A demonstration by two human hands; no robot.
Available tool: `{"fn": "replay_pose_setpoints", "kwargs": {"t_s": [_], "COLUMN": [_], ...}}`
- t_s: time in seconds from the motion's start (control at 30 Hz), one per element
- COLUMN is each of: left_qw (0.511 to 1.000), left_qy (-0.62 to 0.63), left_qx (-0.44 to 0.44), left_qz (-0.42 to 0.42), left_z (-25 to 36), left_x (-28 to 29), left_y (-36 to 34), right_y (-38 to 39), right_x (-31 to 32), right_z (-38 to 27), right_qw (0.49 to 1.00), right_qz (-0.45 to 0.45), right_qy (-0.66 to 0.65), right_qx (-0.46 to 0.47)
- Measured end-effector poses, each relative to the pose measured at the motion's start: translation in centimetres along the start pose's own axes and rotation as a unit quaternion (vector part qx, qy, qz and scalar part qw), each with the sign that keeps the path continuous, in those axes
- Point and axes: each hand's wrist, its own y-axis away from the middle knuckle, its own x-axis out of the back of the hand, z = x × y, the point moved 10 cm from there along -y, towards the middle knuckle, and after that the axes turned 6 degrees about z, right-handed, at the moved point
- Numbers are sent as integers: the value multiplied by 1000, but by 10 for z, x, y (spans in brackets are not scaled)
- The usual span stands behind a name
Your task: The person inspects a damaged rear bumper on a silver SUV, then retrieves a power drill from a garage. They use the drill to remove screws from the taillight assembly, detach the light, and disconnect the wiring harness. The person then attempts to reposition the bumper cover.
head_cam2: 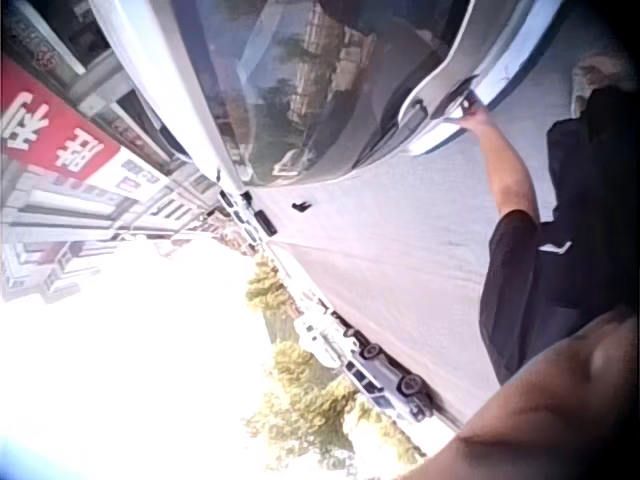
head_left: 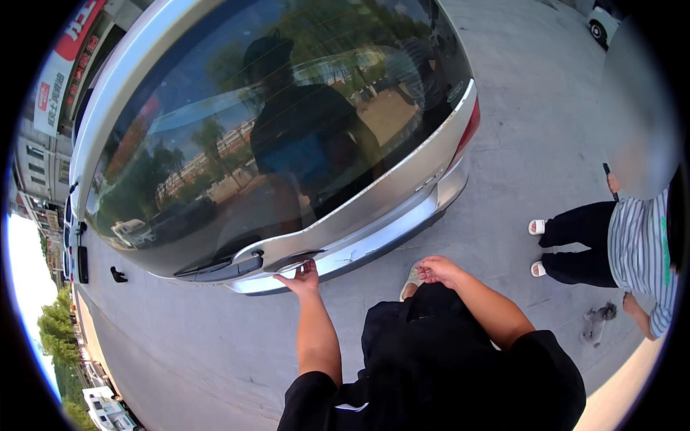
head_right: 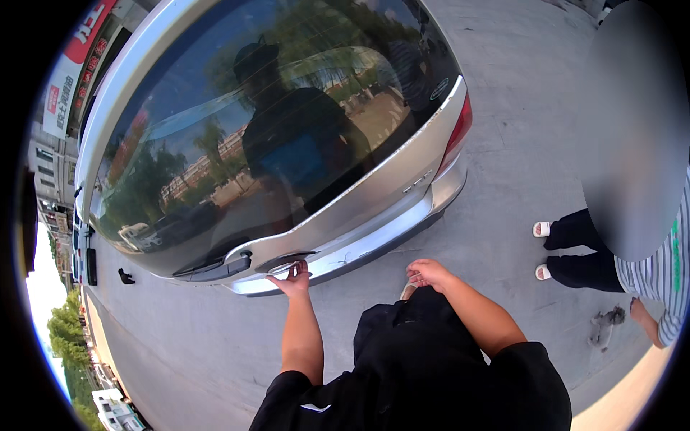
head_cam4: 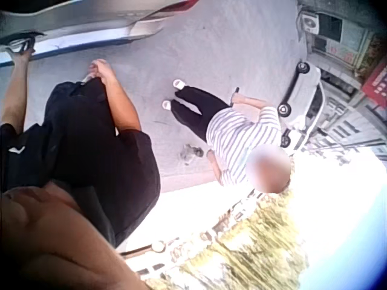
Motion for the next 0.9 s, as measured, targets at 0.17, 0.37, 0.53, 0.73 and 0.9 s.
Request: {"fn": "replay_pose_setpoints", "kwargs": {"t_s": [0.17, 0.37, 0.53, 0.73, 0.9], "left_qw": [999, 999, 997, 995, 988], "left_qy": [-34, -29, -45, -46, -145], "left_qx": [7, 28, 51, 89, 26], "left_qz": [39, -5, -25, 23, -37], "left_z": [2, 5, -1, -9, -5], "left_x": [8, -3, -7, 0, -10], "left_y": [-37, -53, -66, -76, -51], "right_y": [13, 64, 94, 115, 118], "right_x": [17, 38, 23, 0, 4], "right_z": [28, 87, 170, 237, 227], "right_qw": [994, 960, 932, 916, 925], "right_qz": [96, 210, 262, 270, 264], "right_qy": [-54, -180, -251, -297, -274], "right_qx": [6, 36, 12, -16, -4]}}
